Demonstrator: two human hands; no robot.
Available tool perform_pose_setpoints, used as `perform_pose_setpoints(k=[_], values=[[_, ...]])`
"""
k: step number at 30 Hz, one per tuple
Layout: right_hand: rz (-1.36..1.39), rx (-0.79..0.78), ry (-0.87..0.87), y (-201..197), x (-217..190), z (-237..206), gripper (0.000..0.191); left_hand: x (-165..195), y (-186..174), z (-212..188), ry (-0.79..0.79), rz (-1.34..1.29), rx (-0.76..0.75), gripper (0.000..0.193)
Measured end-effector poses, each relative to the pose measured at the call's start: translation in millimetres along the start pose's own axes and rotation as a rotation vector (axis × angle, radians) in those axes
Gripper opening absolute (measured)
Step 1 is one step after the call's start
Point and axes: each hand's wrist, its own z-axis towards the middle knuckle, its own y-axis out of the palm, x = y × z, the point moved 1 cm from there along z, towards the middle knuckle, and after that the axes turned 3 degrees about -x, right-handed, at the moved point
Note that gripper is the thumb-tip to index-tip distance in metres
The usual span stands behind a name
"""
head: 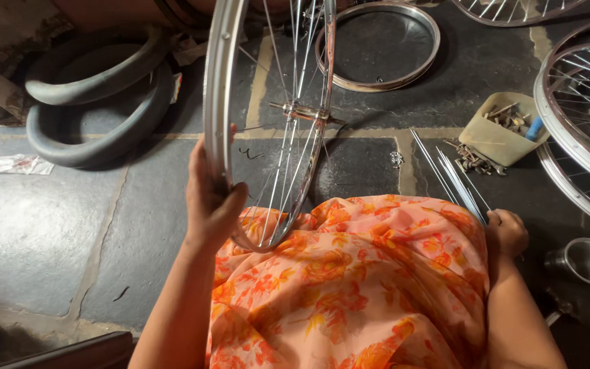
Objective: The person laces a bicycle wheel by hand, inserting spokes through the rim and hub, then tightening them with a spoke wrench. They rotate the wheel to access different sections and continue adding and adjusting spokes throughout the clip.
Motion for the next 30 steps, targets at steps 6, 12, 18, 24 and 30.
perform_pose_setpoints(k=[6, 12, 18, 24, 30], values=[[0.384, 0.005, 0.067, 7, 4, 29, 0.011, 7, -5, -7, 0.052, 0.354, 0.024, 0.089], [1.047, -0.194, 0.016, -18, -103, 85, 0.02, 4, -24, 11, -0.018, 0.184, 0.051, 0.091], [1.546, -0.262, -0.183, -17, -219, 130, 0.025, -12, -57, 40, 0.051, 0.098, 0.011, 0.096], [1.759, -0.026, -0.131, 43, -261, 122, 0.017, -23, -86, 57, -0.022, -0.004, 0.019, 0.099], [1.777, -0.249, 0.188, 100, -247, 106, 0.019, -36, -104, 63, -0.03, -0.081, 0.034, 0.103]])
